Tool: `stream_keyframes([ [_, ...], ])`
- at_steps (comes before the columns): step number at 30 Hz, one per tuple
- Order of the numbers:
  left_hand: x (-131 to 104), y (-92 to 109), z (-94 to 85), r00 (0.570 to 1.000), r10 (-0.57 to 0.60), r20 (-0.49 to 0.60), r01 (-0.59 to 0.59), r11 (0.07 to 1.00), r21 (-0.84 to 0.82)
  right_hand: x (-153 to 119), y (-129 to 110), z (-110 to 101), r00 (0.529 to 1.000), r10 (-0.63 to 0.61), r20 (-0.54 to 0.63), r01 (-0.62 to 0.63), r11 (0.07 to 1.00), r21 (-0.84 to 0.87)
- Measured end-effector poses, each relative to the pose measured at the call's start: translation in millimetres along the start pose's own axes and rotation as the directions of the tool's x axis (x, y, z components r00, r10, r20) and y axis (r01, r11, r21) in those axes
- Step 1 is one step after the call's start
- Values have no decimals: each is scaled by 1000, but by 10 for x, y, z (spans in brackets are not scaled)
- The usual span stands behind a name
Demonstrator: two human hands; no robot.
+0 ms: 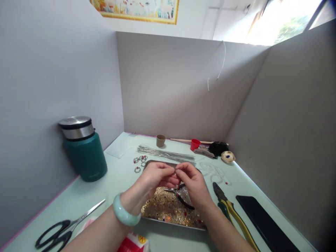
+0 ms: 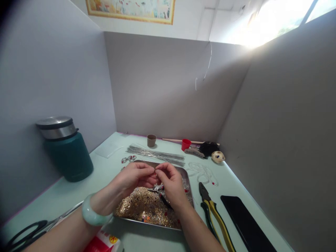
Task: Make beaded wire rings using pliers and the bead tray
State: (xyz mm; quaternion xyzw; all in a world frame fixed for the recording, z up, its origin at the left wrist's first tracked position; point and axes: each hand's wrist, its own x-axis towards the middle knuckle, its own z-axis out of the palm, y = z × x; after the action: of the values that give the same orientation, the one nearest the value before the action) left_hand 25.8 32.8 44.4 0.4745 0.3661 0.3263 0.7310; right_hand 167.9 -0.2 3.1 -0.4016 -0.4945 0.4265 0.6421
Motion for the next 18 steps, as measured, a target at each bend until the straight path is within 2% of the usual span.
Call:
stream_keyframes([
  [5,-7,-14,4,999,7,32,-4,996,-91,-1,26,-4,999,-48,-25,48,998,-28],
  [10,-8,-6,-12,996,-25,88,34,994,-107,0,2,-2,999,-33,-30,32,998,-50],
  [14,14,-11,-35,995,-6,98,10,999,-40,-3,-17,-3,1000,-11,-29,9,997,-72],
  [18,34,-23,-26,999,29,31,-32,995,94,-4,4,20,1000,22,-12,-23,992,-121],
])
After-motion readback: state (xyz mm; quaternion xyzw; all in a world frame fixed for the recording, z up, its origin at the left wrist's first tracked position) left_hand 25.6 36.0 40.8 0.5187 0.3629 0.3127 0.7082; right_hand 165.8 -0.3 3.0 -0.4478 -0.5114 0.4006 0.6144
